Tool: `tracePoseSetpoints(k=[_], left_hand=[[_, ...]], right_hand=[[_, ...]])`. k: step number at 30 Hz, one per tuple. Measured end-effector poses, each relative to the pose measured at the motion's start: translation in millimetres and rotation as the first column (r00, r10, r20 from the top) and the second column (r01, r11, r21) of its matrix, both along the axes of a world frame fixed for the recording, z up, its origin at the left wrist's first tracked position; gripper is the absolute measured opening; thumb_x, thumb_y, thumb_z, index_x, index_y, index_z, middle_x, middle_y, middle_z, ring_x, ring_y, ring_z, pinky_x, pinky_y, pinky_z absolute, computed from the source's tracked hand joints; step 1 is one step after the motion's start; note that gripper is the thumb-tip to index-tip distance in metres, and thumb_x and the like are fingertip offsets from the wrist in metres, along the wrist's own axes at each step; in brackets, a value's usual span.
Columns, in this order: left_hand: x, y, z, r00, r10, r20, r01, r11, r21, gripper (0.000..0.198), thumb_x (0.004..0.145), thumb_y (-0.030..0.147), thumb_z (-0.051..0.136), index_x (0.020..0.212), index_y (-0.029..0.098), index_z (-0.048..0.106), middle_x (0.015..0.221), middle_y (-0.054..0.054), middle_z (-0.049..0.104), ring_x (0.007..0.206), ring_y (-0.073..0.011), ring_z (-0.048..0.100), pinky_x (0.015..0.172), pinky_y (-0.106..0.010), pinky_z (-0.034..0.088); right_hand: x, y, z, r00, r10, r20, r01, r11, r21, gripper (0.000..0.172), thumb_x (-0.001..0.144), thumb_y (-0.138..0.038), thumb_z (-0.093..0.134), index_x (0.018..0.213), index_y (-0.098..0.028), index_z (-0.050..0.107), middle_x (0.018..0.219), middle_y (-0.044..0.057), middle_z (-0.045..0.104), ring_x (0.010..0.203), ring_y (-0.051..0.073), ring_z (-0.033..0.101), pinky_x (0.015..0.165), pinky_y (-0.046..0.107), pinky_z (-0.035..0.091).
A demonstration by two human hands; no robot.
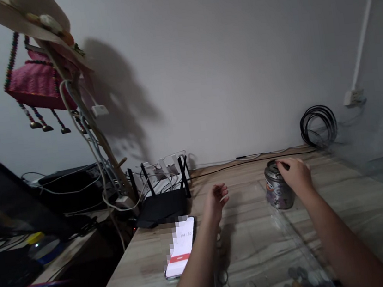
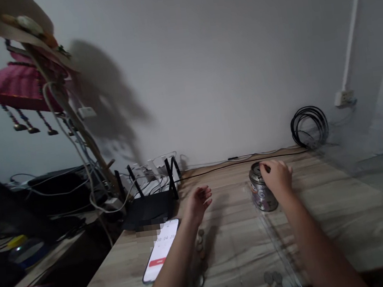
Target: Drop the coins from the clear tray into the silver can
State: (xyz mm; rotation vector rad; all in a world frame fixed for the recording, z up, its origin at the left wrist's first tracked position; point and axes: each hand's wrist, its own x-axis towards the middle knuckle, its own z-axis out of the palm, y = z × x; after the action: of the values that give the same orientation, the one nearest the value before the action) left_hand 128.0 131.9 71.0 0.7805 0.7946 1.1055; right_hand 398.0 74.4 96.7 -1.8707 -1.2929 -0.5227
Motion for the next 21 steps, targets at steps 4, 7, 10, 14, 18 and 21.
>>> tracePoseSetpoints(k=[4, 7, 10, 14, 18, 21], left_hand=[[-8.4, 8.3, -3.4, 0.836, 0.165, -0.524, 0.065, 0.917, 0.393, 0.031, 0.079, 0.030, 0.036, 0.094, 0.015, 0.058, 0.096, -0.009, 0.061, 0.088, -0.0166, 0.057, 0.075, -0.029, 0.043], [-6.3, 2.1, -16.4, 0.524, 0.240, -0.817, 0.304, 0.844, 0.443, 0.019, 0.071, 0.021, 0.044, 0.075, 0.014, 0.061, 0.087, -0.011, 0.063, 0.090, -0.0216, 0.056, 0.082, -0.033, 0.040], [-6.3, -17.3, -32.3, 0.207, 0.305, -0.930, 0.525, 0.768, 0.368, 0.019, 0.066, 0.013, 0.048, 0.078, 0.012, 0.062, 0.092, -0.016, 0.061, 0.091, -0.0257, 0.055, 0.084, -0.038, 0.039], [-19.0, -52.8, -36.0, -0.244, 0.489, -0.838, 0.799, 0.590, 0.111, 0.030, 0.071, 0.009, 0.040, 0.093, 0.007, 0.061, 0.103, -0.021, 0.057, 0.099, -0.0283, 0.052, 0.085, -0.042, 0.038], [-33.5, -88.1, -21.3, -0.364, 0.466, -0.806, 0.857, 0.506, -0.094, 0.029, 0.074, 0.011, 0.039, 0.095, 0.008, 0.060, 0.098, -0.020, 0.058, 0.095, -0.0262, 0.054, 0.082, -0.039, 0.040], [-41.6, -111.2, -10.0, -0.407, 0.380, -0.831, 0.838, 0.517, -0.174, 0.029, 0.076, 0.015, 0.040, 0.098, 0.011, 0.059, 0.097, -0.016, 0.060, 0.088, -0.0233, 0.056, 0.076, -0.033, 0.042]], right_hand=[[-6.7, -2.2, -0.6, 1.000, -0.029, 0.011, 0.029, 0.999, 0.021, 0.030, 0.083, -0.033, 0.039, 0.090, -0.022, 0.066, 0.091, 0.006, 0.066, 0.085, 0.022, 0.050, 0.069, 0.033, 0.026], [-8.2, -3.0, -1.1, 1.000, -0.017, 0.000, 0.017, 0.999, 0.038, 0.029, 0.083, -0.032, 0.039, 0.090, -0.022, 0.066, 0.089, 0.006, 0.065, 0.085, 0.022, 0.048, 0.069, 0.034, 0.024], [-8.1, -3.2, -1.2, 1.000, -0.011, -0.015, 0.013, 0.994, 0.105, 0.029, 0.083, -0.031, 0.039, 0.092, -0.020, 0.065, 0.092, 0.008, 0.063, 0.089, 0.023, 0.045, 0.071, 0.034, 0.023], [-7.5, -2.4, -2.5, 0.999, 0.006, -0.034, 0.000, 0.981, 0.194, 0.029, 0.083, -0.031, 0.040, 0.095, -0.019, 0.064, 0.096, 0.009, 0.061, 0.092, 0.023, 0.043, 0.075, 0.035, 0.022], [-7.7, -0.5, -4.8, 0.997, 0.057, -0.046, -0.046, 0.976, 0.213, 0.027, 0.083, -0.029, 0.041, 0.094, -0.020, 0.064, 0.093, 0.008, 0.060, 0.090, 0.022, 0.044, 0.076, 0.035, 0.023], [-7.4, 1.5, -6.4, 0.995, 0.077, -0.059, -0.062, 0.973, 0.224, 0.026, 0.083, -0.028, 0.041, 0.092, -0.020, 0.064, 0.091, 0.007, 0.060, 0.089, 0.021, 0.044, 0.076, 0.034, 0.023]])
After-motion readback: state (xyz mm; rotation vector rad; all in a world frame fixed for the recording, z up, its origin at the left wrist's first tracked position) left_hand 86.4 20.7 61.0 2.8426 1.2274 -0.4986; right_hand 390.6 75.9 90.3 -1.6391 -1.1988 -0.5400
